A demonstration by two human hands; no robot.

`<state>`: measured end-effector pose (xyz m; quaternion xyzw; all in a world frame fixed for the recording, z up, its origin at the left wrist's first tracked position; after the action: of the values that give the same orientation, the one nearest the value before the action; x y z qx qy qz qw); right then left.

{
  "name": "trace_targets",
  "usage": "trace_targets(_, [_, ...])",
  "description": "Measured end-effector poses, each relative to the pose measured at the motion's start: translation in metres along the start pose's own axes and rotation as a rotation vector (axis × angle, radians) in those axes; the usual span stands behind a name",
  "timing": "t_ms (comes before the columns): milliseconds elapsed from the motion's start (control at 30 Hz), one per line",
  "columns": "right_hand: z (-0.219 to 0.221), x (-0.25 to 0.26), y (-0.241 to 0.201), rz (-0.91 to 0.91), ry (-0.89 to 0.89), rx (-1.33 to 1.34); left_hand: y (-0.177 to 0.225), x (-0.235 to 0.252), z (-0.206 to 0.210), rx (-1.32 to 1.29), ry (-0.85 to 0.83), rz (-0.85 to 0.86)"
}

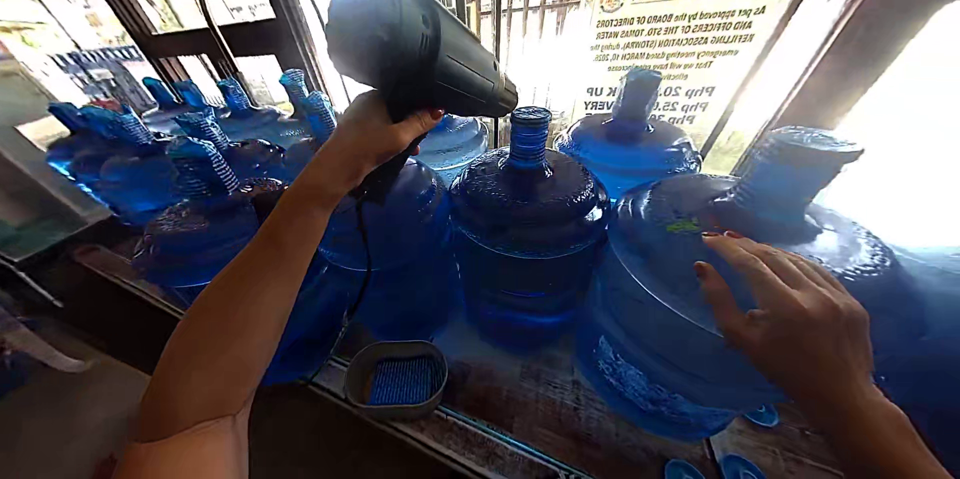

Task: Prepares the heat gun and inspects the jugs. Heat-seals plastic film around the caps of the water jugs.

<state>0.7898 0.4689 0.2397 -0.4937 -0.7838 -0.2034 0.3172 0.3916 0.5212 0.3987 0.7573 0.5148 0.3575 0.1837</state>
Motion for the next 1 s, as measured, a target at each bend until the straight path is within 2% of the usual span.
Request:
trace_targets(233, [-0.001, 0.0, 0.0, 0.005, -0.008, -0.028, -0.028, -0.025, -0.003, 0.185, -0.028, 0.046])
trace_targets(400, [-0.01, 0.022, -0.008, 0.039, -0.043, 0.032, -0.032, -0.037, -0.001, 0.024, -0.103, 0.086])
trace_targets(567, [-0.014, 0.099, -0.016, 0.11, -0.373, 0.052, -0.011, -0.042, -0.011, -0.088, -0.102, 0.175])
trace_targets(700, [0.033, 0.184, 0.013, 0.293, -0.586, 0.117, 0.015, -0.023, -0.009, -0.155, -0.014, 0.316])
trace_targets(800, [0.081, 0.223, 0.054, 0.63, -0.613, 0.239, 0.033, 0.002, 0.003, -0.211, 0.073, 0.369])
trace_targets(900, [0.116, 0.242, 0.095, 0.922, -0.476, 0.463, 0.051, 0.026, 0.015, -0.293, 0.106, 0.404])
trace_targets(1000, [0.14, 0.253, 0.126, 0.991, -0.34, 0.571, 0.065, 0.054, 0.023, -0.324, 0.111, 0.413])
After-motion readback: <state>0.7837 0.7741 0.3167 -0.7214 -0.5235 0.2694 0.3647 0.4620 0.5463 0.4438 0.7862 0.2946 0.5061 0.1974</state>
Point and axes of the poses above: each hand's wrist, its own x-axis towards the middle knuckle, its own z-axis out of the palm, y = z × x, the point moved 4 cm from there along x, towards the middle knuckle, and after that the axes turned 13 degrees about -y, right-handed, at the moved point
